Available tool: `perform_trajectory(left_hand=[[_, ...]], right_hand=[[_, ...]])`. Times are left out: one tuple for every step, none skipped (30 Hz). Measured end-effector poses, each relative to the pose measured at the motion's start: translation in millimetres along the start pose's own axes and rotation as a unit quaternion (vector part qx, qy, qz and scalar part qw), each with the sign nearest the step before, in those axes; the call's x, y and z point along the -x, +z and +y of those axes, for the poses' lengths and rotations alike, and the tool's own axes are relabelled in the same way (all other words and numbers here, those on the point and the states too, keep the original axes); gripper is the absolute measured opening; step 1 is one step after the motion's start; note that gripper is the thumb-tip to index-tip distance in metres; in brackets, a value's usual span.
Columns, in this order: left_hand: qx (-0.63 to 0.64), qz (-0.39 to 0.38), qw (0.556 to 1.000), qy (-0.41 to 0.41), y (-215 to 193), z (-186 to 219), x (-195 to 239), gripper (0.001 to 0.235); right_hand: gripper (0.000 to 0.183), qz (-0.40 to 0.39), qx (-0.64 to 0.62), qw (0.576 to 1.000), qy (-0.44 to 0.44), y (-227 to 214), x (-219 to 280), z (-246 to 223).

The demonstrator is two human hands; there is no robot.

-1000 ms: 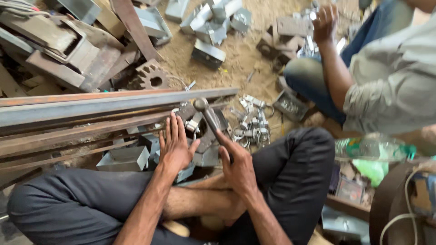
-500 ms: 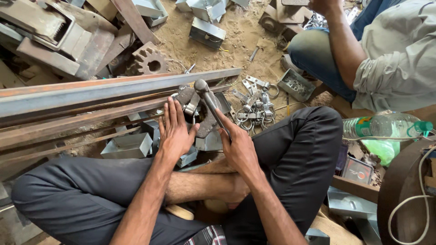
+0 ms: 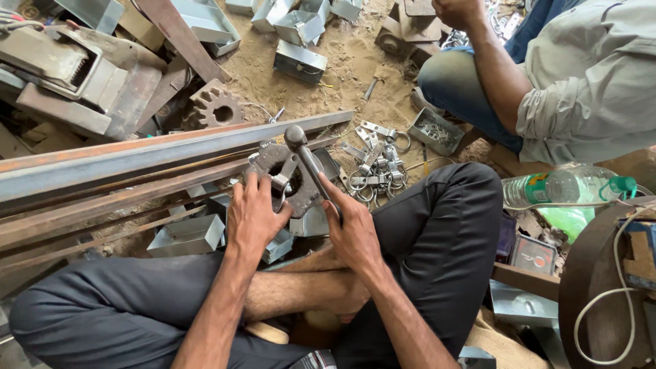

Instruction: The person assembles small metal box-like components by hammering and using hand tools while seated on the floor.

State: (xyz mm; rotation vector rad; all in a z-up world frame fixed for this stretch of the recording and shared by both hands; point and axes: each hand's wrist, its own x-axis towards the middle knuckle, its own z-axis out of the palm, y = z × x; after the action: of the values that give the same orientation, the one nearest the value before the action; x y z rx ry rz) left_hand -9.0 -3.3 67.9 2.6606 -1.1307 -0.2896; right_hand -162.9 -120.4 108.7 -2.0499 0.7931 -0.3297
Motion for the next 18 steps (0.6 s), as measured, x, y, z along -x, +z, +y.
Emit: perform_trajectory(left_hand=[[0.0, 0.005, 1.0, 0.011, 0, 1, 1, 0.059], [0.004, 0.003, 1.0, 0.008, 0, 1, 1, 0.052], [0.009, 0.001, 1.0, 0.005, 2, -1, 1, 0.045], [0.013, -0.001, 1.0, 0.002, 4, -3, 1, 0.039], [0.031, 0.013, 0.999, 0.003, 7, -6, -1, 0.035], [0.048, 0.028, 0.998, 0.004, 9, -10, -3, 0.031], [0.065, 0.044, 0.997, 0.003, 11, -13, -4, 0.029], [0.095, 0.031, 0.994, -0.031, 13, -16, -5, 0.029], [0.125, 0.018, 0.99, -0.065, 13, -19, -8, 0.03], [0.155, 0.004, 0.983, -0.099, 13, -22, -10, 0.031], [0.13, 0.014, 0.987, -0.096, 13, -23, -8, 0.029], [0.104, 0.024, 0.99, -0.092, 13, -25, -7, 0.027], [0.079, 0.034, 0.992, -0.089, 13, -26, -6, 0.025], [0.086, 0.014, 0.991, -0.102, 14, -25, -6, 0.027], [0.093, -0.005, 0.989, -0.114, 16, -23, -8, 0.03], [0.101, -0.025, 0.987, -0.126, 17, -22, -8, 0.034], [0.079, -0.036, 0.989, -0.12, 19, -22, -7, 0.043], [0.058, -0.048, 0.991, -0.114, 21, -21, -6, 0.054]], right_hand=[[0.054, 0.01, -0.012, 1.0, -0.011, 0, 0, 0], [0.054, 0.019, -0.023, 0.999, -0.022, 0, -1, 0], [0.054, 0.029, -0.034, 0.999, -0.032, -1, -1, 0], [0.053, 0.024, -0.034, 0.999, -0.013, -1, -1, 1], [0.053, 0.019, -0.033, 0.999, 0.004, -1, -2, 1], [0.052, 0.014, -0.033, 0.999, 0.021, -1, -3, 2], [0.052, 0.015, -0.033, 0.999, 0.021, 0, -4, 2], [0.051, 0.015, -0.033, 0.999, 0.021, 0, -5, 2], [0.051, 0.016, -0.033, 0.999, 0.022, 0, -5, 2], [0.051, 0.016, -0.035, 0.999, 0.016, 0, -5, 2], [0.052, 0.015, -0.037, 0.999, 0.011, 0, -5, 3], [0.052, 0.014, -0.039, 0.999, 0.006, 1, -4, 3], [0.053, 0.008, -0.027, 1.0, 0.008, 1, -4, 3], [0.054, 0.002, -0.016, 1.0, 0.01, 1, -4, 3], [0.054, -0.003, -0.004, 1.0, 0.011, 2, -4, 3], [0.054, -0.011, 0.002, 1.0, 0.013, 3, -4, 3], [0.054, -0.018, 0.008, 1.0, 0.016, 4, -4, 3], [0.054, -0.024, 0.014, 0.999, 0.018, 5, -4, 3]])
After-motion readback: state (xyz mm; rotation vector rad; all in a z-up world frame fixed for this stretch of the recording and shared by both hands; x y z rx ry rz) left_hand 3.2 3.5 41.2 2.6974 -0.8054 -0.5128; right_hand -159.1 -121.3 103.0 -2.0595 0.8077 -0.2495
